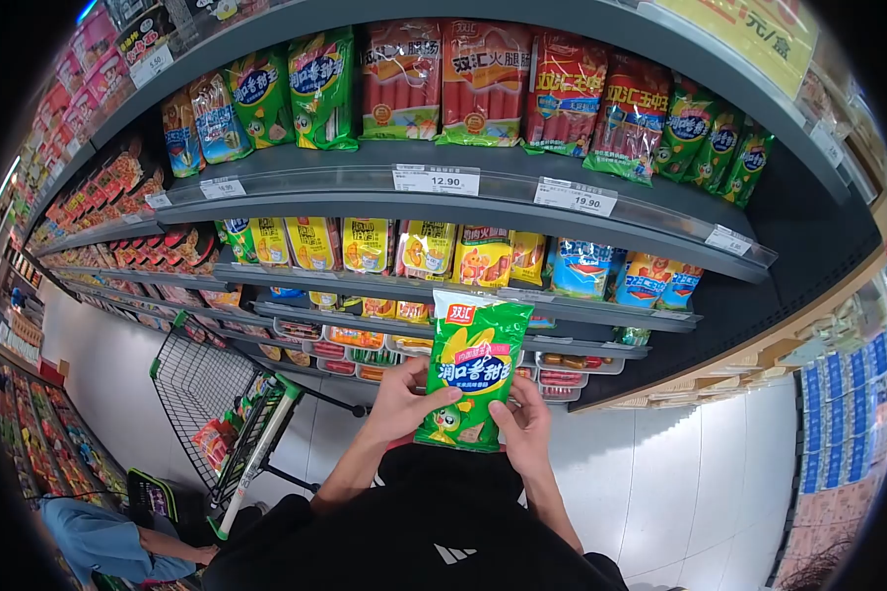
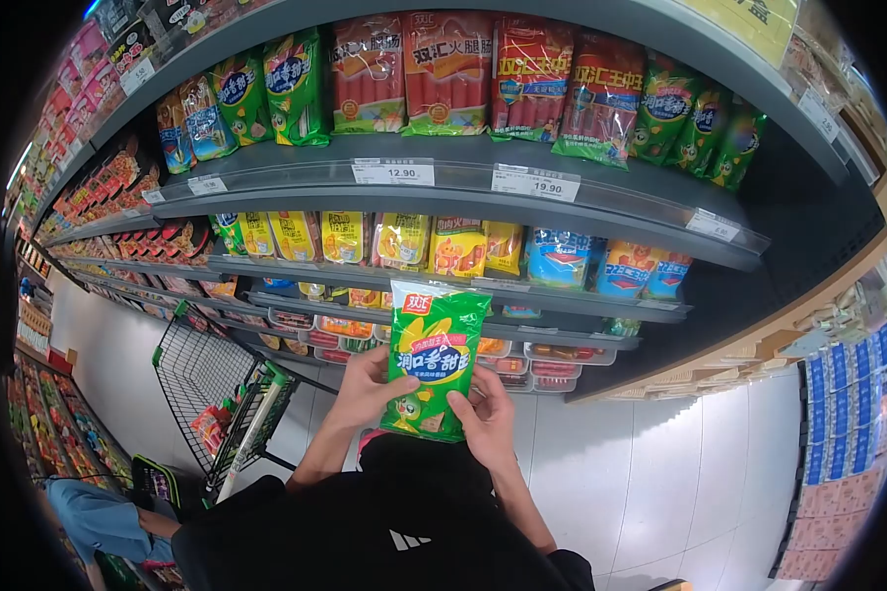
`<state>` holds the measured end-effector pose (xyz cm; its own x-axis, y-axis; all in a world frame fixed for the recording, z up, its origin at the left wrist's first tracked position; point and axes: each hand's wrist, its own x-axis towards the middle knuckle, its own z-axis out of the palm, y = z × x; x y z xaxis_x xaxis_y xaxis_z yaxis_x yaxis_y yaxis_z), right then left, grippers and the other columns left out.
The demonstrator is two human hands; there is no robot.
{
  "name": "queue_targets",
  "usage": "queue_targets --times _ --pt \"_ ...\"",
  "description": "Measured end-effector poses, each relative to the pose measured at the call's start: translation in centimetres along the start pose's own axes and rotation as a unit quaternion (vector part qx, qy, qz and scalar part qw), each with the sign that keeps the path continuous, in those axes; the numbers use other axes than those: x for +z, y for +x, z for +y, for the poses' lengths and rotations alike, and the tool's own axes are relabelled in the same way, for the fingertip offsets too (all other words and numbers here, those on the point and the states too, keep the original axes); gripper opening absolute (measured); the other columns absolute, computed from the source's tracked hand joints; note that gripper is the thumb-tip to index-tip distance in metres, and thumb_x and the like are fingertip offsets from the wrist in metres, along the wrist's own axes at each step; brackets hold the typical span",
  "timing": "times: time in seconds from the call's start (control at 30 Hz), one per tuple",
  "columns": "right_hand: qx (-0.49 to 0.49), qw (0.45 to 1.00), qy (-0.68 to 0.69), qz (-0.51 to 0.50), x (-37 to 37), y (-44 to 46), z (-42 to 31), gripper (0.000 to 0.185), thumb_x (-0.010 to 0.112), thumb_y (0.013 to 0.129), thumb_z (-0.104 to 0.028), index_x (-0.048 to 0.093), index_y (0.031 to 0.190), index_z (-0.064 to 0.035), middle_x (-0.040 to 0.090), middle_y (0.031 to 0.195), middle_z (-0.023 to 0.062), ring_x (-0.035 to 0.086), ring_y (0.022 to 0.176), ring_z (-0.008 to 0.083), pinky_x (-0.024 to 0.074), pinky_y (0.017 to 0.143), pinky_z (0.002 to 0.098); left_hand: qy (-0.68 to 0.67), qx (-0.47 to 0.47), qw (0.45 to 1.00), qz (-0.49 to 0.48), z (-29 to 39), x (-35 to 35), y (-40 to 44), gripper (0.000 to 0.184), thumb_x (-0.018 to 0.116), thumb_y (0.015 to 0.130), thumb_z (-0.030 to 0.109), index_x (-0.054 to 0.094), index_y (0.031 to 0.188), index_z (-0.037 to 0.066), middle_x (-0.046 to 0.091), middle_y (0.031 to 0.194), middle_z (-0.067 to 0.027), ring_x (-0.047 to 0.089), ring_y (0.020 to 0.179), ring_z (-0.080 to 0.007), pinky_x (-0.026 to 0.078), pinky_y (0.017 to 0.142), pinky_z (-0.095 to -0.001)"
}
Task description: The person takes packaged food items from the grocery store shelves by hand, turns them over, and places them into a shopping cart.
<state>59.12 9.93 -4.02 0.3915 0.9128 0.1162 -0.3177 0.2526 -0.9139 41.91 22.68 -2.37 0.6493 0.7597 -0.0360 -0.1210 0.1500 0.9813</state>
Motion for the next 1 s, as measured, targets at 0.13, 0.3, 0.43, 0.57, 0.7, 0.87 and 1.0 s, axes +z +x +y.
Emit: queue_targets --times 0.13,0.3,0.43,0.57,0.7,0.87,1.0 --pt "0.004 1.0 -0.015 0.0 -0.2 0.6 0.0 0.045 0.065 0.1 0.003 0.049 0.142 0.0034 0.064 0.131 0.0139 0.065 0.12 0.0207 0.0529 0.1 0.0329 -0.006 0.014 1.0 -0.003 0.7 0.2 0.8 0.03 0.082 0.09 0.005 0.068 0.116 -0.003 0.076 0.108 -0.0071 0.069 0.096 -0.008 0.057 0.082 -0.026" --pt "-0.003 1.0 -0.012 -0.01 0.1 1.4 0.5 0.045 0.065 0.1 0.002 0.049 0.143 0.0036 0.064 0.133 0.0142 0.064 0.121 0.021 0.0522 0.102 0.0337 -0.016 0.009 1.0 0.003 0.8 -0.4 1.0 0.031 0.082 0.09 0.005 0.068 0.117 -0.003 0.076 0.108 -0.0072 0.069 0.096 -0.0079 0.057 0.082 -0.0259" --pt "0.007 1.0 -0.003 -0.013 1.1 2.2 0.7 0.045 0.065 0.1 0.002 0.049 0.143 0.0036 0.064 0.133 0.0142 0.065 0.12 0.0209 0.052 0.101 0.0338 -0.015 0.011 1.0 0.011 1.3 -1.3 1.1 0.031 0.082 0.09 0.005 0.068 0.118 -0.003 0.076 0.108 -0.007 0.069 0.095 -0.0078 0.057 0.081 -0.0258" --pt "0.005 1.0 -0.008 -0.024 2.4 2.9 1.4 0.045 0.065 0.1 0.001 0.05 0.142 0.0036 0.065 0.132 0.0138 0.065 0.118 0.0205 0.0523 0.1 0.0335 -0.015 0.019 1.0 0.013 1.6 -3.1 1.1 0.032 0.082 0.091 0.006 0.069 0.118 -0.003 0.076 0.109 -0.0066 0.069 0.095 -0.0075 0.057 0.081 -0.0256" --pt "0.015 1.0 -0.009 -0.012 4.5 3.4 2.5 0.044 0.066 0.1 0.0 0.051 0.141 0.0035 0.066 0.13 0.0133 0.065 0.118 0.0202 0.0524 0.1 0.0332 0.0 0.012 1.0 0.017 2.7 -5.2 0.8 0.033 0.082 0.09 0.007 0.069 0.119 -0.002 0.076 0.109 -0.006 0.069 0.095 -0.0075 0.057 0.082 -0.0261" --pt "0.023 1.0 -0.016 -0.003 8.1 4.1 3.9 0.04 0.067 0.1 -0.001 0.054 0.137 0.0035 0.067 0.129 0.0131 0.065 0.117 0.0201 0.0528 0.1 0.0329 0.016 0.018 0.999 0.029 3.2 -8.8 -0.1 0.036 0.083 0.09 0.009 0.069 0.121 -0.003 0.077 0.107 -0.006 0.069 0.094 -0.0082 0.058 0.08 -0.0265" --pt "0.041 0.999 -0.022 0.001 11.4 4.0 4.7 0.038 0.068 0.1 -0.001 0.054 0.135 0.0035 0.066 0.129 0.0126 0.066 0.116 0.02 0.0538 0.099 0.0332 0.017 0.03 0.998 0.043 3.5 -11.7 -1.3 0.037 0.083 0.09 0.009 0.069 0.122 -0.003 0.077 0.107 -0.0075 0.069 0.095 -0.009 0.058 0.08 -0.0263"
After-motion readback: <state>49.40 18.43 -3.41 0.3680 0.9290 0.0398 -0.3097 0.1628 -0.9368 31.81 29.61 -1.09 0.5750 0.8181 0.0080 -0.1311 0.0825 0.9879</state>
